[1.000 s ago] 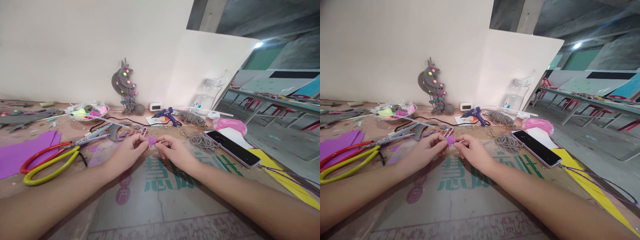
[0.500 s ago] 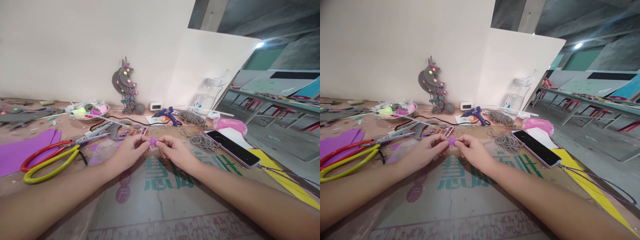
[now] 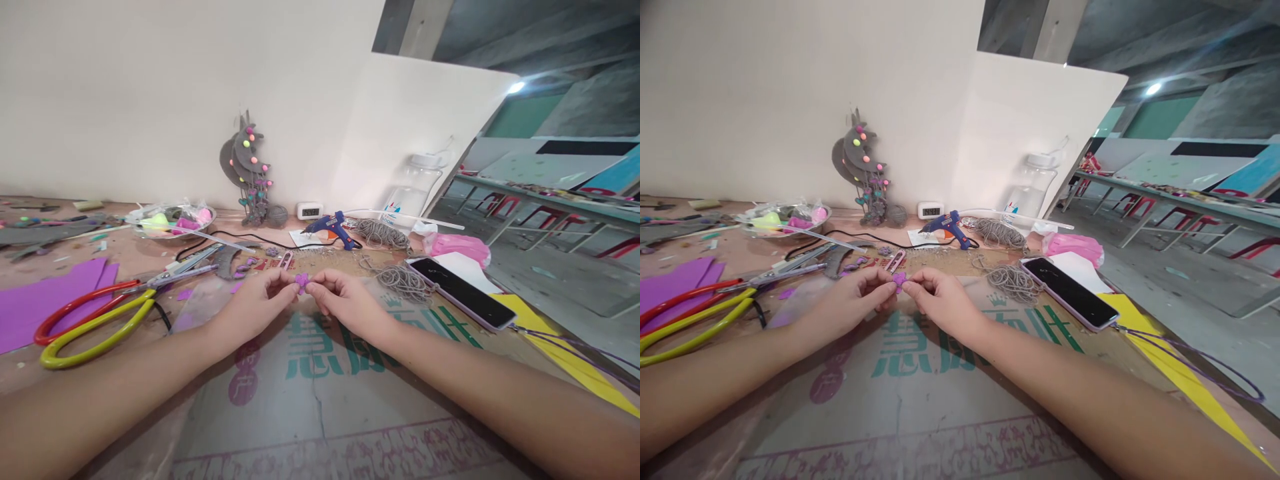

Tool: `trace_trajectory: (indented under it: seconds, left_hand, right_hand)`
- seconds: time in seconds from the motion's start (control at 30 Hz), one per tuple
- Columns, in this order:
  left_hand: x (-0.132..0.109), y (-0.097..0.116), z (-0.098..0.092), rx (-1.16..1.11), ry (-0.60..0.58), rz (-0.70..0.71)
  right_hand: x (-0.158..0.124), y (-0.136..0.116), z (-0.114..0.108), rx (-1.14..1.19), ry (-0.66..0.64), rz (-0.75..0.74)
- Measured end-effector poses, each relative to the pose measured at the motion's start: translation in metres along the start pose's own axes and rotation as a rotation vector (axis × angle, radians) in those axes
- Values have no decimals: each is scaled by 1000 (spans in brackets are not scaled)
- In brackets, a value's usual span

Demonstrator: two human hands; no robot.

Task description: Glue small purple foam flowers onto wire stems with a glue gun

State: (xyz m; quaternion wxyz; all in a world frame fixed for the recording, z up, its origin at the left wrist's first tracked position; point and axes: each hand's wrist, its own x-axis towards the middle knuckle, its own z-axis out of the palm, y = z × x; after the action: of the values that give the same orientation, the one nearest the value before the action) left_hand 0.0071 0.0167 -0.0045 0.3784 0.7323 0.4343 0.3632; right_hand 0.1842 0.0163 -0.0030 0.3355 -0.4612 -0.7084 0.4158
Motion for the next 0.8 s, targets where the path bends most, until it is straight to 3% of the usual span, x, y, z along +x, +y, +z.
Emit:
trace_trajectory:
  seconds: [0.13, 0.3, 0.43, 0.6, 0.8]
  left_hand:
    - [0, 1, -1, 4, 11, -30]
    - [0, -1, 0, 8, 5, -49]
    - [0, -3, 1, -13, -21, -70]
    - [-1, -3, 1, 35, -41, -25]
    - [-1, -2, 2, 51, -81, 2]
  right_hand:
    - [0, 4, -7, -124, 38, -80]
    - [0, 8, -15, -409, 190, -290]
    - [-3, 5, -13, -478, 314, -390]
    - [-7, 3, -9, -422, 296, -365]
    - [-7, 3, -8, -415, 268, -466]
